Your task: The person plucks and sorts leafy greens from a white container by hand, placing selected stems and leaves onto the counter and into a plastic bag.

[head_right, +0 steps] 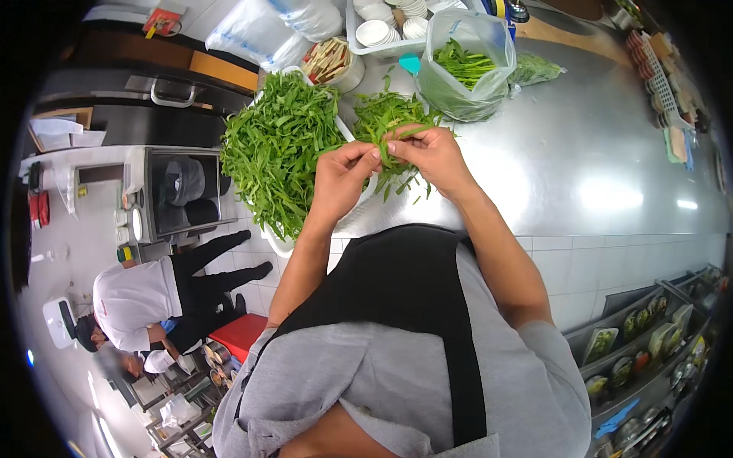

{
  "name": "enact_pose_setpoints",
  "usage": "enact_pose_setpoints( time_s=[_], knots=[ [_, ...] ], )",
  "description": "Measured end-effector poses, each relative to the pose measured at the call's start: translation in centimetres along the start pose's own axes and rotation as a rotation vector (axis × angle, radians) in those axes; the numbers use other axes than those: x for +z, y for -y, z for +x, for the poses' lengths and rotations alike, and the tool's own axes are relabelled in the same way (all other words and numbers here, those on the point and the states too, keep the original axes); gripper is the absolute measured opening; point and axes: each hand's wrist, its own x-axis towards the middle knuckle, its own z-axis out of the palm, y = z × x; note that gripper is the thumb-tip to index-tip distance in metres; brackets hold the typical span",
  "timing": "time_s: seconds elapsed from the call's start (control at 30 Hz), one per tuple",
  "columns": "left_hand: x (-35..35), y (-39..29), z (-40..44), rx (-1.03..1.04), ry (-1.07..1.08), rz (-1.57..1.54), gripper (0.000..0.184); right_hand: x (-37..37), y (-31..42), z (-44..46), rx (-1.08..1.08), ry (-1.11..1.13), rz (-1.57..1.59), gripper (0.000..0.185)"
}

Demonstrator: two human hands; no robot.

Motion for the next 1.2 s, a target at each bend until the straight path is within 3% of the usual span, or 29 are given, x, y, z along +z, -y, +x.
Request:
enact_pose_setpoints(
  time_s=[0.17, 0.3, 0.4, 0.53, 0.67, 0.7, 0.8, 0.83, 0.93, 0.97, 1.07, 1.2],
  knots=[
    [0.1, 0.7, 1.3, 0.034, 0.058, 0.156, 0.021, -0.1, -0.1, -0.1, -0.064, -0.092, -0.038, 0.016],
    [1.5, 1.1, 1.9, -0.034, -0.172, 0.005, 0.019, -1.5, -1.5, -0.1, -0.073, -0.166, 0.049, 0.013],
    [1.2, 2.2, 3.0, 0.07, -0.242, 0.194, 0.015, -2.0, -1.8, -0.6, -0.068, -0.211, 0.268, 0.012],
    [0.7, 1.4, 3.2, 0.072, -0.216, 0.094, 0.015, -3.2, -1.4, -0.9, -0.072, -0.178, 0.28, 0.011],
    [1.9, -0.9, 2.2, 0.346, -0.075, 0.078, 0.018, -3.3, -1.1, -1.0, -0.073, -0.16, 0.256, 0.011],
    [1.9, -0.7, 2.2, 0.349, 0.01, 0.127, 0.019, -3.3, -1.1, -1.1, -0.07, -0.145, 0.242, 0.011],
    [1.6, 2.6, 3.0, 0.364, -0.04, 0.489, 0.02, -3.5, -0.4, -1.2, -0.113, -0.139, 0.429, 0.013],
    [1.3, 3.3, 3.5, 0.367, -0.082, 0.576, 0.028, -3.5, 0.2, -1.4, -0.12, -0.132, 0.469, 0.013],
    [1.3, 1.3, 2.6, 0.367, -0.096, 0.501, 0.039, -3.2, 1.6, -1.9, -0.138, -0.086, 0.54, 0.016],
    [1.4, -0.3, 2.1, 0.332, 0.021, 0.324, 0.05, -3.0, 1.8, -2.0, -0.142, -0.056, 0.531, 0.017],
    [2.2, -1.6, 1.5, 0.399, 0.161, 0.062, 0.051, -2.8, 2.0, -2.2, -0.139, 0.021, 0.514, 0.019],
    [2.6, -3.3, 0.2, 0.505, 0.014, 0.018, 0.05, -2.2, 2.1, -2.8, -0.131, 0.024, 0.447, 0.02]
  ],
)
